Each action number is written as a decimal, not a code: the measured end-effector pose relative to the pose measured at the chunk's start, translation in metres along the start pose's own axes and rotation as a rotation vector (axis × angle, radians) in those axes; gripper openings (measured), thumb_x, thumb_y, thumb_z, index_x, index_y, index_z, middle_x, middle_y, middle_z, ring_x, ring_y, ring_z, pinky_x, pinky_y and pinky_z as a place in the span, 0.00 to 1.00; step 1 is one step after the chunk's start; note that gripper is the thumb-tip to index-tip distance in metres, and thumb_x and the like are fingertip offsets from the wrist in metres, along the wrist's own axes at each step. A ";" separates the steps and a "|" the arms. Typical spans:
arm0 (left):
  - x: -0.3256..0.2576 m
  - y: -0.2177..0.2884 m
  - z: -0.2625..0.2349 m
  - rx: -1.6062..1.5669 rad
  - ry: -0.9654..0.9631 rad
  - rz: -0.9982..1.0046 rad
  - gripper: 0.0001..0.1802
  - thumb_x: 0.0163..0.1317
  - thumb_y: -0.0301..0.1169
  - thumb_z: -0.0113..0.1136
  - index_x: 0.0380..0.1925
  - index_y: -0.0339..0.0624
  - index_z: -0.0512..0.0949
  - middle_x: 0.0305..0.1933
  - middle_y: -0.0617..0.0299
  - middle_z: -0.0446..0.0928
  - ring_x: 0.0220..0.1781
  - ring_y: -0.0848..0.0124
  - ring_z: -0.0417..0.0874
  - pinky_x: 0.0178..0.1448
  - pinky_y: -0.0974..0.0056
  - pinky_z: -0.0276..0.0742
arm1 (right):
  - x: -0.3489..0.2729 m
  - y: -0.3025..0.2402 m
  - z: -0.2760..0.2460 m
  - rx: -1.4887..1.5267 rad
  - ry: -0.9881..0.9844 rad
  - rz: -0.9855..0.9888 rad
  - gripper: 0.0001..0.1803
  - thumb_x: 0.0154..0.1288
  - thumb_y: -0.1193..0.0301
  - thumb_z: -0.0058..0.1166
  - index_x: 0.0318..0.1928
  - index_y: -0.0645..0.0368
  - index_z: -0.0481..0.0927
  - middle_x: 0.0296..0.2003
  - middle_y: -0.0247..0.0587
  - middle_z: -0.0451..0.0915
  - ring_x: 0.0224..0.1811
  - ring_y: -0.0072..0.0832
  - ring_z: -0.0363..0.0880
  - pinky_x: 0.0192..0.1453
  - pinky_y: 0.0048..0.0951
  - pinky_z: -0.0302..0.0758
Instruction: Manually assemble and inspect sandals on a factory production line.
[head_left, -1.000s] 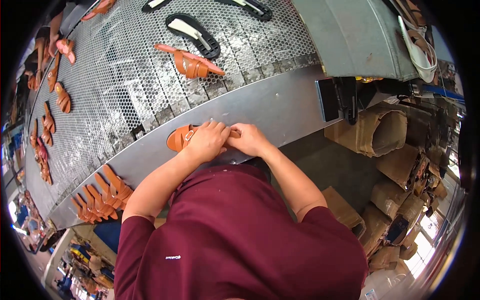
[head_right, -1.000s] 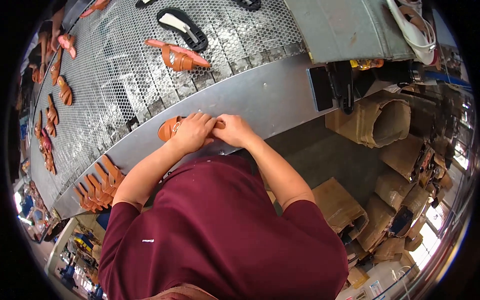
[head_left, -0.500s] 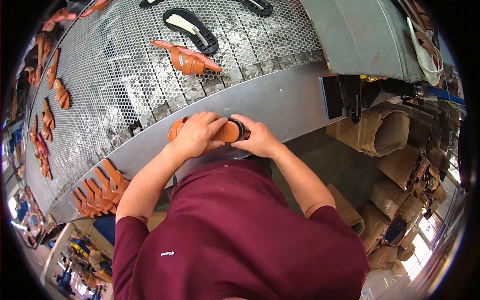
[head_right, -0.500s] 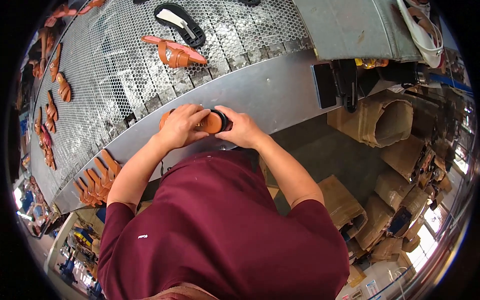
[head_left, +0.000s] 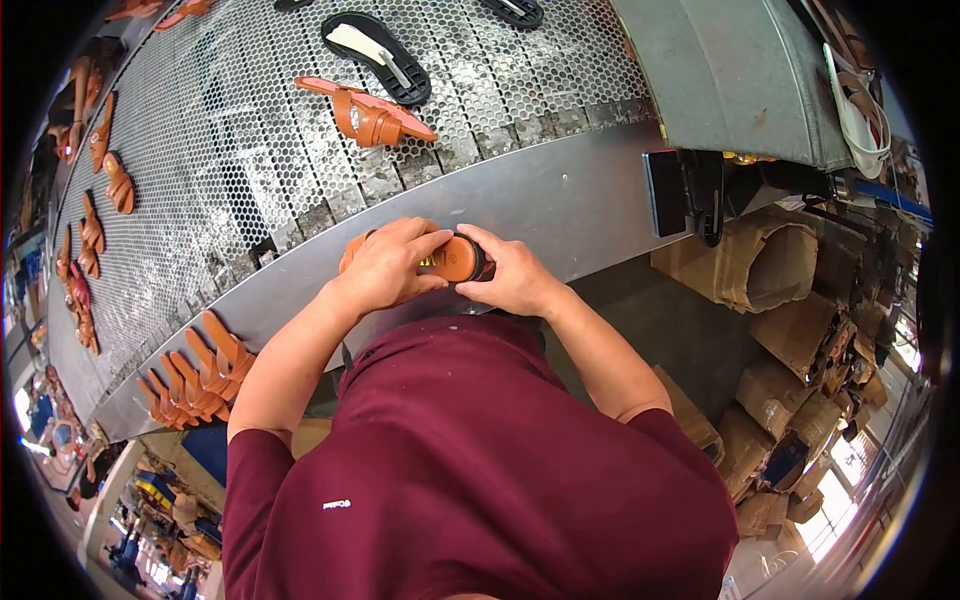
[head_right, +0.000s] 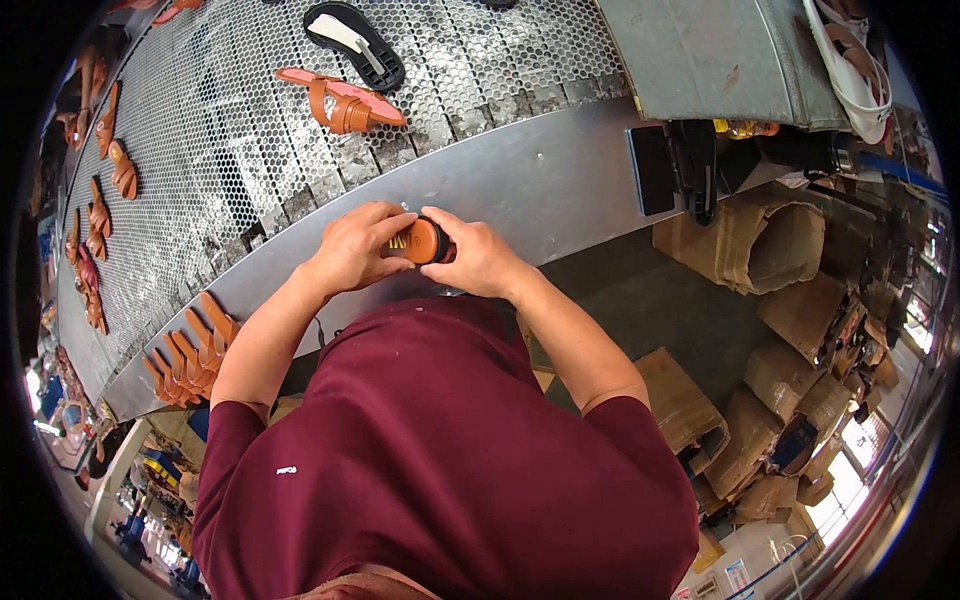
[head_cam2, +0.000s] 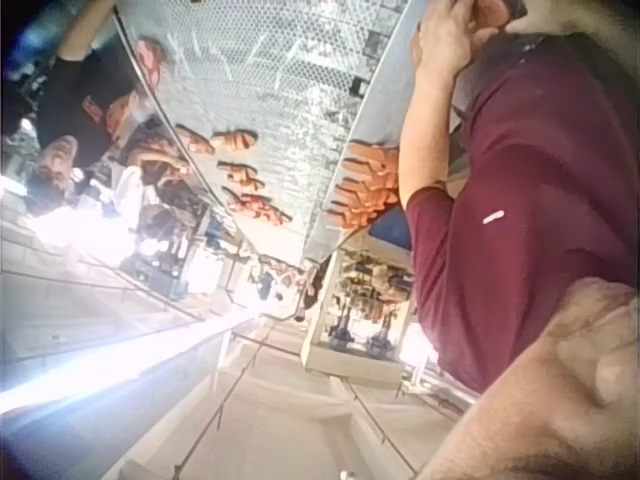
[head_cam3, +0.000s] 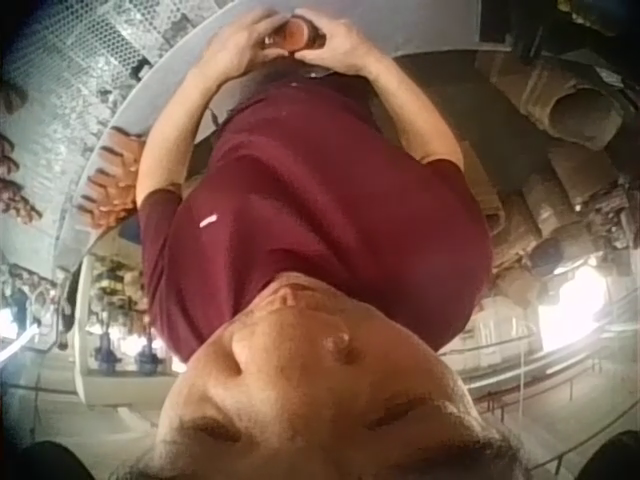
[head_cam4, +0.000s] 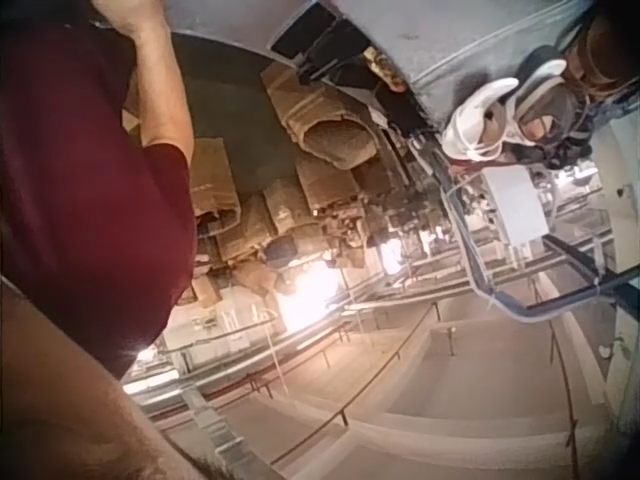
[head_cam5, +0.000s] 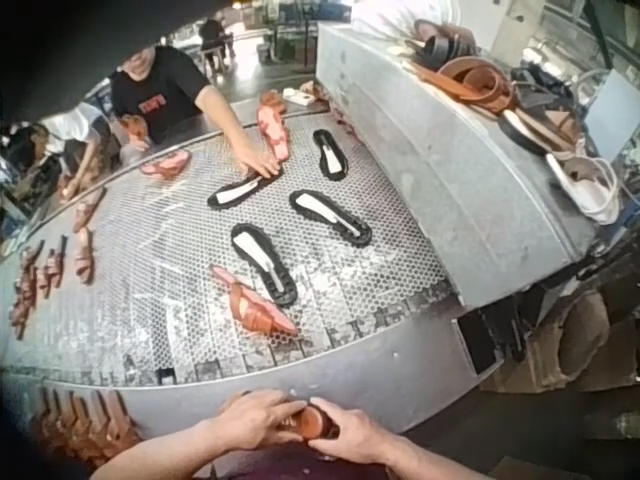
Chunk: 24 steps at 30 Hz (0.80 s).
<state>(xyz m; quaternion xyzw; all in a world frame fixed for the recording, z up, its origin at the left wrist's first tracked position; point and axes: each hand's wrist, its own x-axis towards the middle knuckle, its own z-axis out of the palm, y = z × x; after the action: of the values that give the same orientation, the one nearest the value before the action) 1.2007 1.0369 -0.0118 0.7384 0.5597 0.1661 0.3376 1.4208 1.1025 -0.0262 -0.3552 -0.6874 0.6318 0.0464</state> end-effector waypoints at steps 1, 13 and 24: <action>0.001 0.000 0.001 0.016 0.005 -0.002 0.35 0.43 0.37 0.75 0.54 0.44 0.76 0.51 0.58 0.77 0.52 0.57 0.78 0.53 0.56 0.77 | 0.000 -0.001 0.000 -0.013 0.033 -0.046 0.36 0.54 0.65 0.66 0.63 0.62 0.68 0.42 0.56 0.83 0.44 0.45 0.84 0.48 0.38 0.79; 0.032 0.017 -0.005 0.040 0.045 -0.022 0.32 0.48 0.41 0.73 0.53 0.40 0.76 0.55 0.51 0.75 0.54 0.53 0.77 0.59 0.54 0.73 | 0.007 0.006 -0.032 -0.132 0.105 -0.215 0.23 0.64 0.71 0.56 0.59 0.66 0.74 0.41 0.54 0.84 0.39 0.34 0.86 0.45 0.30 0.79; 0.074 0.020 -0.019 -0.697 -0.002 -0.486 0.16 0.63 0.36 0.64 0.43 0.33 0.81 0.34 0.60 0.83 0.36 0.77 0.81 0.41 0.68 0.78 | 0.033 -0.005 -0.061 0.076 0.323 -0.181 0.18 0.68 0.61 0.59 0.42 0.67 0.82 0.32 0.35 0.84 0.34 0.16 0.76 0.39 0.22 0.75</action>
<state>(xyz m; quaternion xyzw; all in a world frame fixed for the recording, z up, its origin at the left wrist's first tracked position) 1.2263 1.1090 0.0054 0.4269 0.6274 0.2602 0.5970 1.4254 1.1719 -0.0225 -0.3868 -0.6758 0.5853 0.2262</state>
